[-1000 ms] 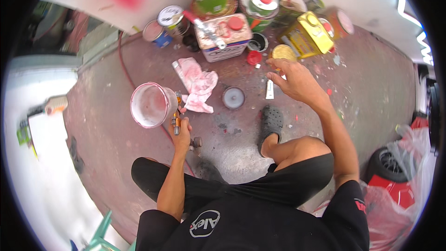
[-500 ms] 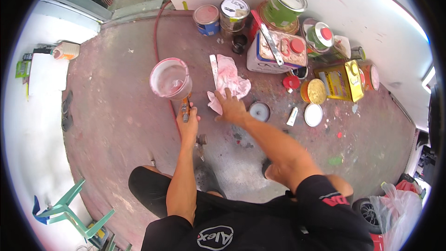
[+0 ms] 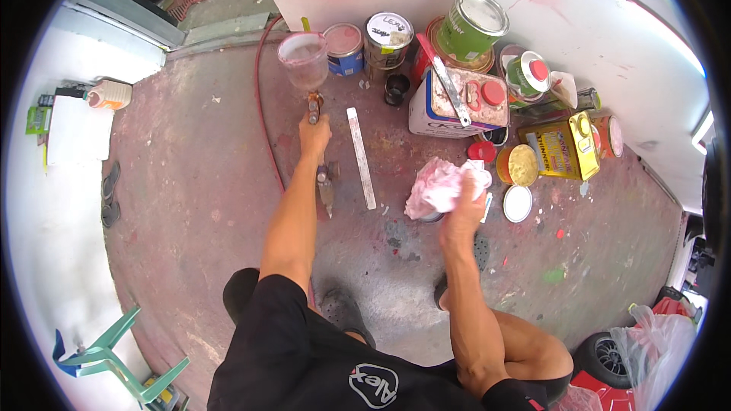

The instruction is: The person sits on the floor and mixes red paint using a stir stick, then pours it into a spray gun cup. They add thinner from a yellow can and stir again before attaching the cup to the spray gun.

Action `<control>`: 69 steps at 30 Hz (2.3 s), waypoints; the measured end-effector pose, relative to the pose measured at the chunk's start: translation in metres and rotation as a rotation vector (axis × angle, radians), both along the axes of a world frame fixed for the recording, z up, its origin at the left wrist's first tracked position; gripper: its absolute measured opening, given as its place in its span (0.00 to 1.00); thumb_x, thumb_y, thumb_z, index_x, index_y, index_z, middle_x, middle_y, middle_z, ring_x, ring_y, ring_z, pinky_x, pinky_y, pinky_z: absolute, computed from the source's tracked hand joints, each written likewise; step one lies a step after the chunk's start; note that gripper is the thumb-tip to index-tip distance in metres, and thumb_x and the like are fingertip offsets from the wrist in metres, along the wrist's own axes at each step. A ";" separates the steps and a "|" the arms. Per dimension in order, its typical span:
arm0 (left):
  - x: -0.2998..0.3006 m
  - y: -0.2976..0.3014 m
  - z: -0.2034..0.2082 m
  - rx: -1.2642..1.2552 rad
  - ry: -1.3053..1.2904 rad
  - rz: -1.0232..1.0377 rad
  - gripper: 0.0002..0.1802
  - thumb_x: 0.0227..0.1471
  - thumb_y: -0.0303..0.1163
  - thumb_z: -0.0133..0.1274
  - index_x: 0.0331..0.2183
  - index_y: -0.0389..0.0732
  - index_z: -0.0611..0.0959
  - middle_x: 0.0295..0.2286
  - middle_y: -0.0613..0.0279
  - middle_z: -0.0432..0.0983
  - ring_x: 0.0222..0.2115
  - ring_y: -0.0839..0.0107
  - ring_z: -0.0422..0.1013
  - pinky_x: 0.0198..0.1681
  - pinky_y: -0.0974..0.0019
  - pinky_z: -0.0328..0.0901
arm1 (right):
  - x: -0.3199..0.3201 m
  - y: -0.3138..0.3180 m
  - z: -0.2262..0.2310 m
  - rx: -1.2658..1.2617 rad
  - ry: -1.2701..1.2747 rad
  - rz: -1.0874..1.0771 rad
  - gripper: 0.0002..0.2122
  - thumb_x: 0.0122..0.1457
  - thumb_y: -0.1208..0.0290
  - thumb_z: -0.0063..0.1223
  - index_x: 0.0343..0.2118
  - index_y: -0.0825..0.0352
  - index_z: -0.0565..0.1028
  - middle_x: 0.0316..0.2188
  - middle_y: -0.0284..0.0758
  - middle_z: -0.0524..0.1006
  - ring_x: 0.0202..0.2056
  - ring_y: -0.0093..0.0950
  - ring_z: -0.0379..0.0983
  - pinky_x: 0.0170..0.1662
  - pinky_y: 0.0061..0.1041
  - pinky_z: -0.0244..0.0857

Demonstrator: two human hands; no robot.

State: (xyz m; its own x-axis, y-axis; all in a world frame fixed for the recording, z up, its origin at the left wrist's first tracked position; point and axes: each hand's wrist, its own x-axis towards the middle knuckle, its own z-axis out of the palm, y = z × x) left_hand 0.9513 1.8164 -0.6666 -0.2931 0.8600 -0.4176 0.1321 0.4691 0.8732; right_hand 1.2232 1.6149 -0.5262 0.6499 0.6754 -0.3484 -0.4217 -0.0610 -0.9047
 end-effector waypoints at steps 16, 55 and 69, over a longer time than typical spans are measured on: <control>0.011 0.006 0.005 -0.163 -0.053 -0.072 0.24 0.64 0.43 0.63 0.53 0.37 0.78 0.40 0.61 0.76 0.34 0.71 0.79 0.33 0.66 0.73 | 0.130 -0.062 0.016 0.258 0.527 -0.108 0.30 0.60 0.68 0.60 0.67 0.68 0.71 0.64 0.42 0.79 0.66 0.41 0.74 0.71 0.50 0.64; 0.232 0.005 0.128 0.387 0.281 -0.318 0.42 0.58 0.54 0.71 0.58 0.27 0.82 0.50 0.46 0.82 0.51 0.60 0.77 0.58 0.57 0.70 | 0.148 -0.059 -0.006 0.319 0.599 -0.278 0.22 0.57 0.73 0.58 0.56 0.70 0.76 0.54 0.39 0.81 0.59 0.40 0.78 0.67 0.48 0.69; 0.170 -0.159 0.165 0.123 -0.256 -0.371 0.39 0.67 0.43 0.67 0.68 0.30 0.74 0.57 0.53 0.80 0.54 0.70 0.76 0.59 0.66 0.71 | 0.149 -0.081 -0.013 0.332 0.763 0.148 0.25 0.58 0.75 0.59 0.60 0.70 0.75 0.49 0.41 0.85 0.51 0.38 0.84 0.61 0.43 0.78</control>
